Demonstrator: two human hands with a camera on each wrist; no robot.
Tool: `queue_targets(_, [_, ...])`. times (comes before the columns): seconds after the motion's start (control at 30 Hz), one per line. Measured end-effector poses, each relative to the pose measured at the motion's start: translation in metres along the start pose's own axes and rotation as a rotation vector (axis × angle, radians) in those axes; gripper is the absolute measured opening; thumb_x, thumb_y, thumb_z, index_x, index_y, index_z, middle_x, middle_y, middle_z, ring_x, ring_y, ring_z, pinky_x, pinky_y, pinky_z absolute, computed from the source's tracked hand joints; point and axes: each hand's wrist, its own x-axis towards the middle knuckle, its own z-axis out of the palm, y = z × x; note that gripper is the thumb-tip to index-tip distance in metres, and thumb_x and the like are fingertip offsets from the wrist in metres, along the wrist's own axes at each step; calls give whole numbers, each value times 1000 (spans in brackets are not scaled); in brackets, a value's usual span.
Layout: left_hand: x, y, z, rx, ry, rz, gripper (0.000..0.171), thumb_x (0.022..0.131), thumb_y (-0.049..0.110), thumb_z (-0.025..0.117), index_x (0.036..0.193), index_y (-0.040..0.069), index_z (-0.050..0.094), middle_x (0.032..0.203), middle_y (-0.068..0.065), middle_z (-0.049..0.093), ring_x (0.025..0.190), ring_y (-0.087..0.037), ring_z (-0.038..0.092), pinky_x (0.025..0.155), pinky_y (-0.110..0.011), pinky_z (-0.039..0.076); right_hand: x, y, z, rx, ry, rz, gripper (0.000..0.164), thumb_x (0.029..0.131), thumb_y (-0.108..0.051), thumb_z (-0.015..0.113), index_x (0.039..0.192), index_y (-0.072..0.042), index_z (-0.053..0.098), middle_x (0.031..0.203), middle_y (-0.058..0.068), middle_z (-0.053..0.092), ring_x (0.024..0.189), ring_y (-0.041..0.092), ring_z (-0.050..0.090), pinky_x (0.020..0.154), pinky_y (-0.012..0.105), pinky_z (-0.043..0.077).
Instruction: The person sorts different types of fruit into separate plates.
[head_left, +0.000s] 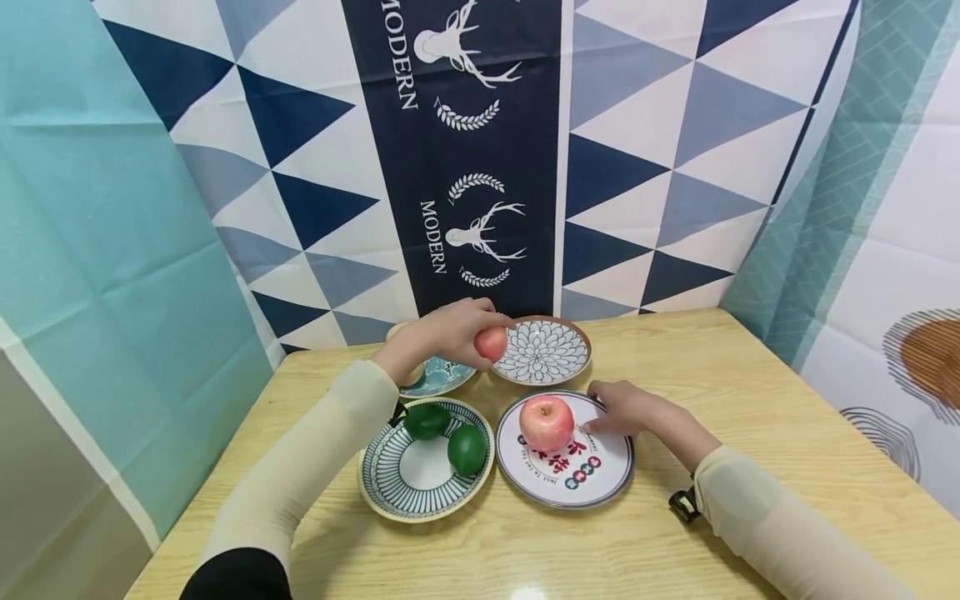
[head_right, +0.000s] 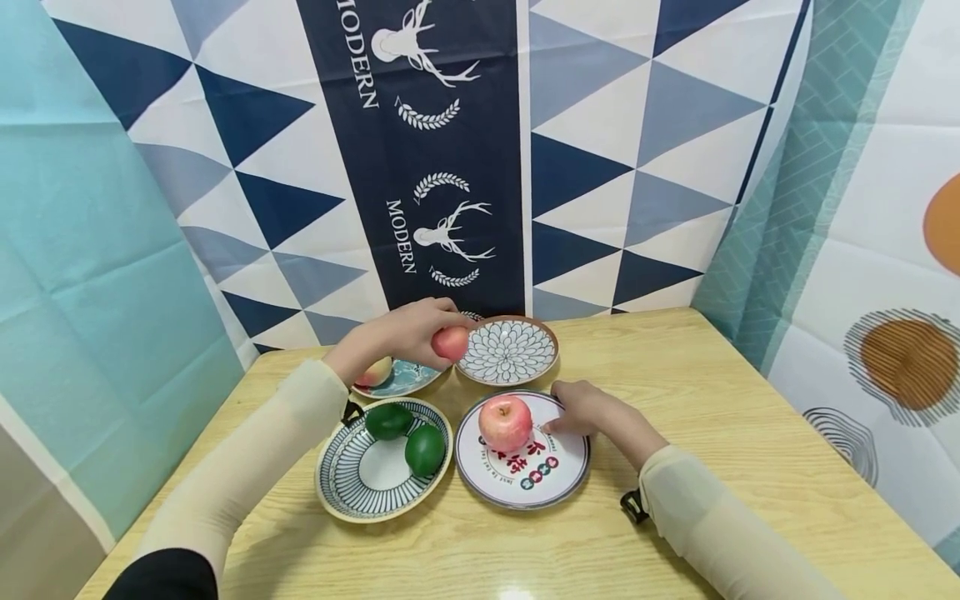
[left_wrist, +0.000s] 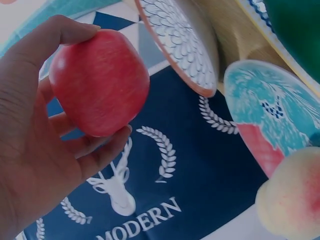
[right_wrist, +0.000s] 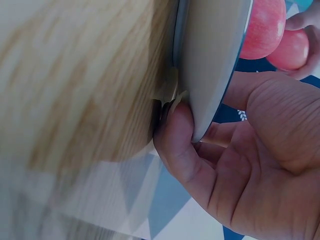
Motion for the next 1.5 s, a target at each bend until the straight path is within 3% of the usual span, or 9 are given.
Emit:
queue_targets(0.43, [-10,35,-10,-4,27,38,73,81,43,88,148,36,61,133,1,56,117,-17,49,83,-25,53,0,1,1,-4,-1,-3,45,95,-26,81,124,1,59,102,16,64,78,23,64,60,35,57])
queue_targets(0.87, [-12,69,-10,23,-8,162,73,83,44,83,151,37,58,138,-2,54,122,-19,46,86,-33,50,0,1,-1,-18,-3,-14,43,95,-26,80,122,1,59,100,14,65,81,23,64,63,35,56])
queue_targets(1.1, [-11,87,-7,30,6,233,71,84,45,83,150,37,59,133,1,55,130,-18,42,89,-30,52,-1,0,-1,-39,11,-34,42,95,-26,80,119,1,60,98,13,64,82,24,63,65,36,54])
queue_targets(1.27, [-10,99,-5,48,4,286,72,83,44,82,151,36,58,131,2,55,123,-16,47,90,-30,49,-2,1,-1,-46,18,-52,44,95,-27,81,119,3,59,100,15,65,80,23,63,63,35,54])
queue_targets(1.37, [-11,105,-4,49,-3,315,73,82,44,83,151,34,58,131,1,55,118,-14,49,86,-27,48,-1,2,0,-40,19,-63,55,95,-26,81,133,5,56,107,22,66,82,26,66,62,37,56])
queue_targets(1.5, [-14,115,-4,34,-15,330,73,82,45,84,150,32,59,133,1,54,119,-15,48,86,-26,49,-1,3,0,-70,37,-94,78,93,-26,83,153,7,44,126,31,65,101,33,67,85,49,57])
